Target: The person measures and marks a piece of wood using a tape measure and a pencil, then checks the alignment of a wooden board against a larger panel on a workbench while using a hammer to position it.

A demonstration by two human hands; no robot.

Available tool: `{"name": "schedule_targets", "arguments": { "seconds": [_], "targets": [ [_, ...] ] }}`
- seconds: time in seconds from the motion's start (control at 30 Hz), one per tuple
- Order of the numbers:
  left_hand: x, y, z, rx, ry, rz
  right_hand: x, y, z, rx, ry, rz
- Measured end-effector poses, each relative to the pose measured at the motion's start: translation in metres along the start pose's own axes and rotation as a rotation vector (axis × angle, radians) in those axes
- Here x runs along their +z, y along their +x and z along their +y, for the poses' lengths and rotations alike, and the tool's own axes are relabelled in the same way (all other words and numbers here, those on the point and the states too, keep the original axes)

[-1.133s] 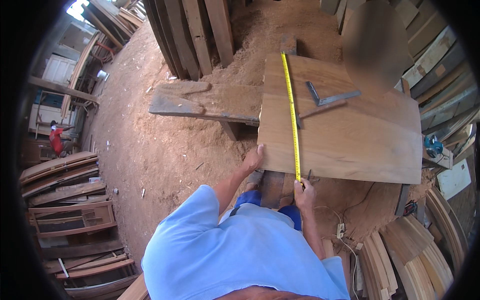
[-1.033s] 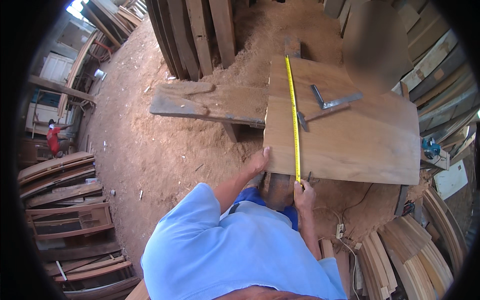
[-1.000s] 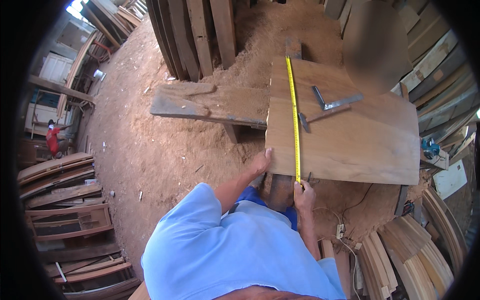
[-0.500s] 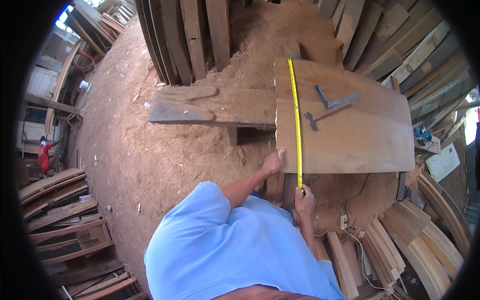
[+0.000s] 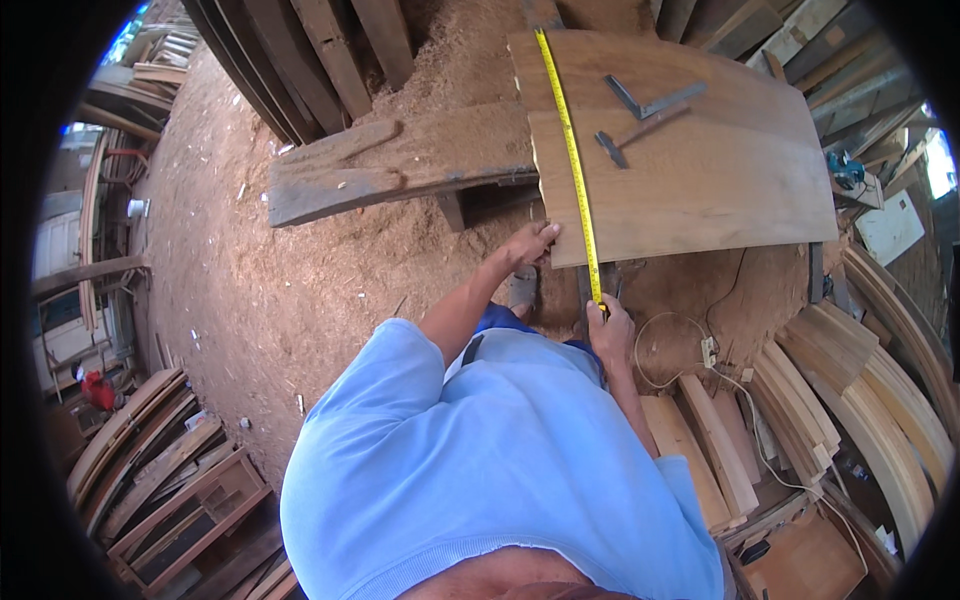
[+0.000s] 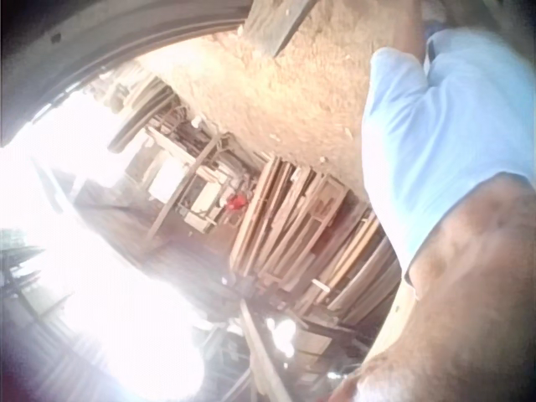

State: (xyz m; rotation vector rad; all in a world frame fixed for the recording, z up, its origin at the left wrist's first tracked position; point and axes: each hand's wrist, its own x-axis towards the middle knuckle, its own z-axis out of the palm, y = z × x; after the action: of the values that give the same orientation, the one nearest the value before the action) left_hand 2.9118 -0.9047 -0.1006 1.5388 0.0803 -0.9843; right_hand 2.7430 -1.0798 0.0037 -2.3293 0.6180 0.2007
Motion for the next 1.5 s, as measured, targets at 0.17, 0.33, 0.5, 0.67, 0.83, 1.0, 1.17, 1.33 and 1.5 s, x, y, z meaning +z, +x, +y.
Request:
{"name": "schedule_targets", "arguments": {
  "seconds": [0.17,0.33,0.5,0.67,0.83,1.0,1.17,1.33,1.5],
  "targets": [
    [-0.001,-0.001,0.001,0.049,-0.003,-0.016,0.006,0.000,0.005,-0.019,-0.010,0.028],
    [-0.003,0.000,0.000,0.067,-0.007,-0.038,0.008,0.000,0.006,-0.031,-0.010,0.039],
    [-0.001,-0.002,-0.001,0.070,-0.002,-0.014,0.003,-0.001,-0.002,-0.004,0.007,0.007],
    [-0.002,0.002,-0.003,0.053,0.022,-0.023,0.004,0.000,0.005,-0.014,0.015,0.017],
    [0.000,-0.001,-0.001,0.048,0.017,-0.008,0.000,-0.002,-0.001,0.006,0.016,0.003],
    [-0.004,0.000,-0.004,0.042,0.049,0.020,-0.001,-0.001,-0.007,0.002,0.017,-0.005],
    [0.001,-0.003,0.004,0.069,0.136,0.020,0.009,0.002,0.023,-0.042,0.166,-0.024],
    [0.000,-0.002,0.026,0.072,0.431,0.200,-0.011,-0.001,0.034,-0.058,0.232,0.032],
    [-0.027,0.027,0.055,0.215,0.308,0.659,-0.036,0.005,0.059,-0.037,0.210,0.034]
  ]
}}
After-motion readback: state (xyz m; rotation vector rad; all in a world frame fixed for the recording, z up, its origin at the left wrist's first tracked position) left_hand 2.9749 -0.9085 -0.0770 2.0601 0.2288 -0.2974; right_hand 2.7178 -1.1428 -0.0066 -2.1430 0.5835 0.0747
